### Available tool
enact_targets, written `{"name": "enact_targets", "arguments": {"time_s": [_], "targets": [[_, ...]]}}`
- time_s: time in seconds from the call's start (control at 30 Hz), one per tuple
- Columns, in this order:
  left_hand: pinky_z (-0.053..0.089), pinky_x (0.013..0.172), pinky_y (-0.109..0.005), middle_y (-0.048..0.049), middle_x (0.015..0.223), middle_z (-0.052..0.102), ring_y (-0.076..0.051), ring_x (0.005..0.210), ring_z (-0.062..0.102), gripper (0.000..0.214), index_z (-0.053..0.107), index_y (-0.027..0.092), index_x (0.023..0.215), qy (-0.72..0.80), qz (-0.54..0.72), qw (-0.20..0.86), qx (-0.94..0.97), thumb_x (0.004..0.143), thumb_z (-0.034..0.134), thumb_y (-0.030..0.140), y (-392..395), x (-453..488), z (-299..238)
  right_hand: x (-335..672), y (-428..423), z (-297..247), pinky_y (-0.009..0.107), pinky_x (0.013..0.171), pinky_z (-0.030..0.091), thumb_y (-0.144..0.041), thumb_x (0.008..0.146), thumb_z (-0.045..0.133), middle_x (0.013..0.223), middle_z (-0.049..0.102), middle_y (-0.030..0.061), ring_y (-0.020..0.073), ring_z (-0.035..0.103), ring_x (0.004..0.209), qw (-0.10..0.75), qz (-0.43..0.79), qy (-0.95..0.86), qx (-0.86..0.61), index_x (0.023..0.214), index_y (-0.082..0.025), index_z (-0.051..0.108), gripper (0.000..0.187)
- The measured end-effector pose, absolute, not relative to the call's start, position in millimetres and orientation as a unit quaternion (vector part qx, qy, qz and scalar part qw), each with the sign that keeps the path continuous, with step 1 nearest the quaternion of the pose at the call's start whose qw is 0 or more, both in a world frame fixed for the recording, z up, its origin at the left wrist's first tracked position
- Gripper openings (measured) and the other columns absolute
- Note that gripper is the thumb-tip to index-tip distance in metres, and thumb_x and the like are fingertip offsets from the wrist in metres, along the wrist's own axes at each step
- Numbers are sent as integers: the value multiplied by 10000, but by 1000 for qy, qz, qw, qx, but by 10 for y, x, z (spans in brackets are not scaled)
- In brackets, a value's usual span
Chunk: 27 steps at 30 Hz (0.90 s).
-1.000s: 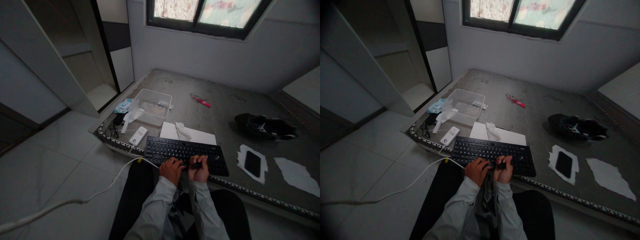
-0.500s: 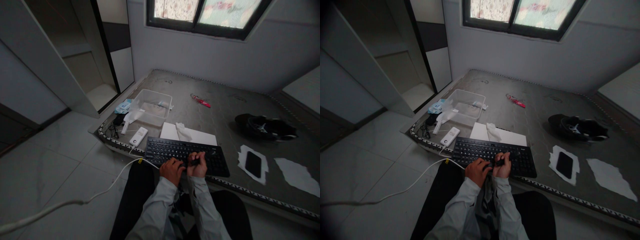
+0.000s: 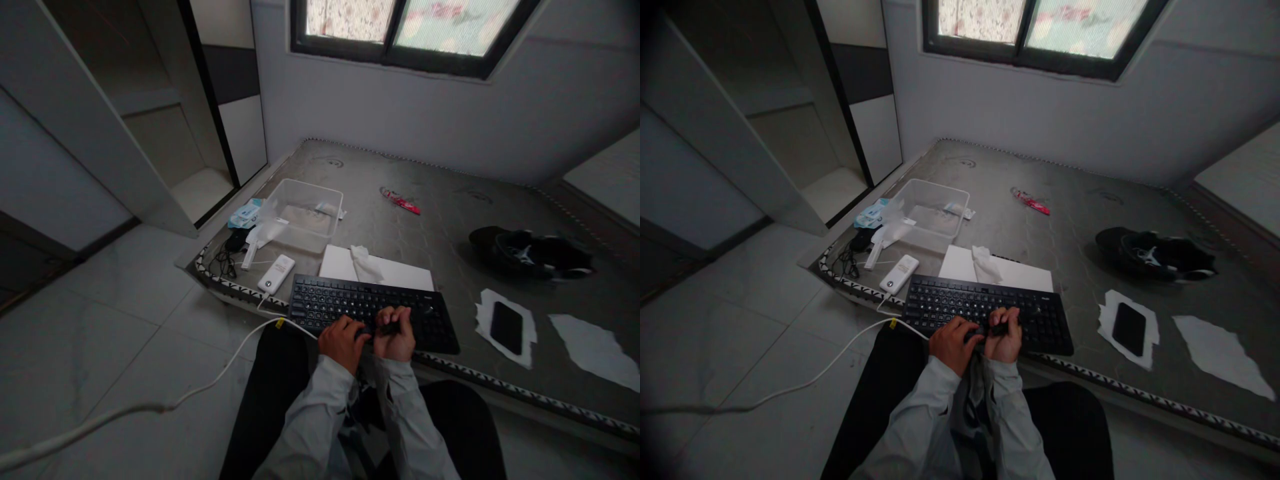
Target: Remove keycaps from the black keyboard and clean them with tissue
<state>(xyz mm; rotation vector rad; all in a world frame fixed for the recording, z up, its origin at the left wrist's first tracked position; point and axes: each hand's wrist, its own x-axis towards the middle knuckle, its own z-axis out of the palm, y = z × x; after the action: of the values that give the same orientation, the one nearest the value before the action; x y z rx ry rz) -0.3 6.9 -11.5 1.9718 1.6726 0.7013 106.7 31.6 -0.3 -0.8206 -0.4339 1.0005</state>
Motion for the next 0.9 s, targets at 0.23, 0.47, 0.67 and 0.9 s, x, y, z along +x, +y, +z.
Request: {"name": "enact_targets", "arguments": {"time_s": [0.23, 0.47, 0.67, 0.9], "targets": [[412, 687, -242, 58, 912, 641, -126, 812, 598, 173, 648, 333, 933, 605, 253, 230, 719, 769, 657, 387, 69, -7, -110, 1076, 312, 14, 233, 514, 294, -456, 812, 574, 540, 381, -50, 91, 361, 515, 776, 467, -198, -375, 591, -186, 377, 400], [414, 708, -239, 49, 907, 643, -124, 825, 601, 178, 656, 323, 935, 605, 257, 237, 716, 762, 670, 367, 74, -2, -132, 1033, 301, 11, 237, 521, 301, -456, 818, 569, 546, 385, -49, 91, 371, 518, 780, 447, -219, -380, 591, -187, 369, 405], [415, 711, -241, 48, 919, 644, -124, 826, 600, 173, 659, 322, 936, 603, 256, 239, 717, 770, 659, 371, 78, -8, -123, 1060, 328, -9, 239, 512, 300, -475, 811, 572, 548, 376, -54, 87, 370, 510, 771, 436, -232, -402, 592, -190, 356, 420], [413, 687, -246, 60, 912, 642, -127, 808, 600, 192, 652, 340, 944, 605, 253, 230, 719, 763, 660, 403, 72, -2, -152, 1109, 334, -28, 235, 499, 289, -476, 799, 580, 533, 380, -53, 87, 358, 498, 767, 469, -198, -391, 587, -187, 365, 418]]}}
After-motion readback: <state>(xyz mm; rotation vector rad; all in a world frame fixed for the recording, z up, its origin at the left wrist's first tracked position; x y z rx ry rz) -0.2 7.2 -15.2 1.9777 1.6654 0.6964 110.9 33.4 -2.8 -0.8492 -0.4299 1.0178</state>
